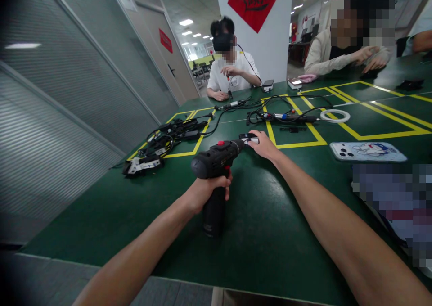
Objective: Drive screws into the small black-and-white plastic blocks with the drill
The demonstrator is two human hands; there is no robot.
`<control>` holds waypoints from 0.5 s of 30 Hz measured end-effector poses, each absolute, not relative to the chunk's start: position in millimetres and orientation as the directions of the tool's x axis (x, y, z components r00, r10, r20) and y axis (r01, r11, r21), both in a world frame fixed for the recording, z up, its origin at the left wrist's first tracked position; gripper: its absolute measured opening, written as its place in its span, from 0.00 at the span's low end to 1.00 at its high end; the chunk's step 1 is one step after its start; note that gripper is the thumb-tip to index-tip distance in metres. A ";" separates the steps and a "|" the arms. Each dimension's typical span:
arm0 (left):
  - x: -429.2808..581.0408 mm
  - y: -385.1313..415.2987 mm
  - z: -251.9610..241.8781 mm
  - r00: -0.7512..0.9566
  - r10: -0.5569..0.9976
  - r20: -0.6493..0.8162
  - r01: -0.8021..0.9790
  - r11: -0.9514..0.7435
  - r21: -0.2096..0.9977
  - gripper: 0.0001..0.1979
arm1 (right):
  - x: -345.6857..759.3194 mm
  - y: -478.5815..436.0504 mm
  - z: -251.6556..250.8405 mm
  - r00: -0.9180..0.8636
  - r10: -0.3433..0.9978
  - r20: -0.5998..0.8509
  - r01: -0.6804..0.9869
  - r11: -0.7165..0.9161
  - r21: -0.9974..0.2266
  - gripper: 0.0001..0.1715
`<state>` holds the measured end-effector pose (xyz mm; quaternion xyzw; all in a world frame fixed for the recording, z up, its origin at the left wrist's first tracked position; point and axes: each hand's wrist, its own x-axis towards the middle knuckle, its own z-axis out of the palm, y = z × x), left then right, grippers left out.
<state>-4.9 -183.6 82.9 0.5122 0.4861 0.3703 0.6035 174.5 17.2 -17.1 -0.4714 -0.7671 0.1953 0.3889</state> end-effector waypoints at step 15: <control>-2.9 -184.3 84.8 0.237 0.946 -0.220 0.015 0.223 0.975 0.06 | 173.5 15.5 -15.7 -0.253 0.866 0.432 0.570 0.494 -0.657 0.25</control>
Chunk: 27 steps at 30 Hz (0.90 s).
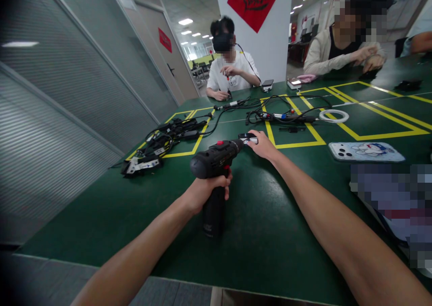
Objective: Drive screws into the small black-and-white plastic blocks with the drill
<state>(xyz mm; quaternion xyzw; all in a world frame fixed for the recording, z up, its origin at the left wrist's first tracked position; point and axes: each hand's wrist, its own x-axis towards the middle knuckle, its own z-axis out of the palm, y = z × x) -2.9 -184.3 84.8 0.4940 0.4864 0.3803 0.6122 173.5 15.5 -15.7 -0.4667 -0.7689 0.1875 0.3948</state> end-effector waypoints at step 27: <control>-1.8 -186.4 86.9 0.223 0.942 -0.253 -0.010 0.261 0.965 0.09 | 175.9 16.4 -16.9 -0.274 0.881 0.387 0.549 0.473 -0.689 0.28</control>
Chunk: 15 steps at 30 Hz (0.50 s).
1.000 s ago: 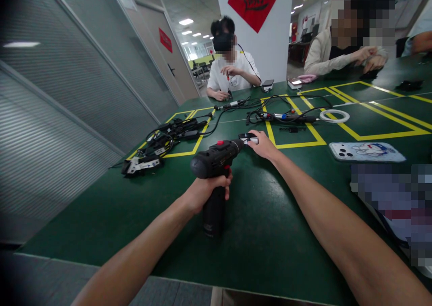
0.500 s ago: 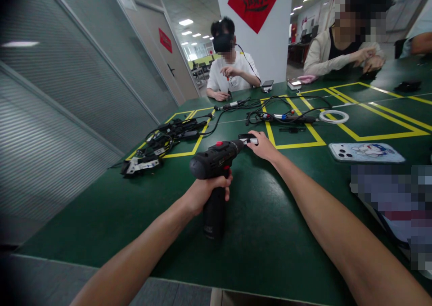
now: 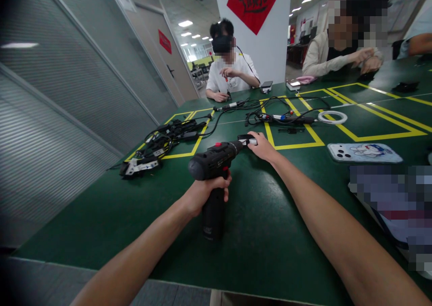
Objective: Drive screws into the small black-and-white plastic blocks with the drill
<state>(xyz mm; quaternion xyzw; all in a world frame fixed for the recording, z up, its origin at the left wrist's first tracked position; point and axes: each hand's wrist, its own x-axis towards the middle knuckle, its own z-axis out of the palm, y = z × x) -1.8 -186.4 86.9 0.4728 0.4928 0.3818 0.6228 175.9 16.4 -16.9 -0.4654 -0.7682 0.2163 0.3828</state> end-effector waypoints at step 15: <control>-1.9 -186.0 85.8 0.232 0.943 -0.237 0.002 0.243 0.970 0.08 | 177.0 21.2 -22.2 -0.273 0.852 0.447 0.550 0.519 -0.654 0.29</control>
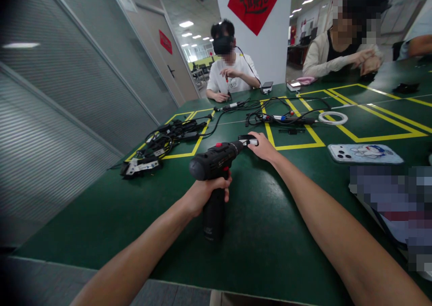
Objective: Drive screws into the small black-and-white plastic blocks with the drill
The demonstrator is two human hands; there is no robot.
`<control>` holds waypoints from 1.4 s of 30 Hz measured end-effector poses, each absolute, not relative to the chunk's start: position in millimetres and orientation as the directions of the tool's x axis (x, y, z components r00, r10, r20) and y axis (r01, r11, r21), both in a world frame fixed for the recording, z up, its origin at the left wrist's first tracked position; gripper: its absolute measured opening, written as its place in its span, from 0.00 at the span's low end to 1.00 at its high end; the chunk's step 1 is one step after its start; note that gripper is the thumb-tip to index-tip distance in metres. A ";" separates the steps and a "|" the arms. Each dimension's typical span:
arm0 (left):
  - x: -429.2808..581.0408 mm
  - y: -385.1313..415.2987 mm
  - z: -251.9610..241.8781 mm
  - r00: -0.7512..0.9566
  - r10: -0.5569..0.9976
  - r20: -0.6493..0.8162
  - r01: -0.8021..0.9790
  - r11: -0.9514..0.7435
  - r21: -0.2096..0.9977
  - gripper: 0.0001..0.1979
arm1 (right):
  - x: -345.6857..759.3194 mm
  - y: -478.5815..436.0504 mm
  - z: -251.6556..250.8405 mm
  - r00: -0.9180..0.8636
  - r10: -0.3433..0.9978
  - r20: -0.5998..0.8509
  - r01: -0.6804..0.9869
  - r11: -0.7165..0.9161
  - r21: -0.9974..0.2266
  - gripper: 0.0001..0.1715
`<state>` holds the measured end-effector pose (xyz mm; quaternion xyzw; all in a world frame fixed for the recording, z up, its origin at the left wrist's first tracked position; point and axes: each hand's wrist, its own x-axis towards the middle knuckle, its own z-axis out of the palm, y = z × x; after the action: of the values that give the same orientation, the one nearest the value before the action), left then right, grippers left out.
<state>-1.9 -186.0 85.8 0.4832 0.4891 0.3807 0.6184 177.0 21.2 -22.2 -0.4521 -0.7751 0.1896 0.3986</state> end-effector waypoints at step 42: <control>-2.2 -186.3 85.7 0.221 0.948 -0.231 0.016 0.233 0.972 0.06 | 176.1 18.4 -20.1 -0.271 0.866 0.420 0.569 0.496 -0.656 0.29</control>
<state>-2.2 -186.3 85.7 0.4880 0.4938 0.3814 0.6104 176.1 18.4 -20.1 -0.4638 -0.7737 0.1923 0.3865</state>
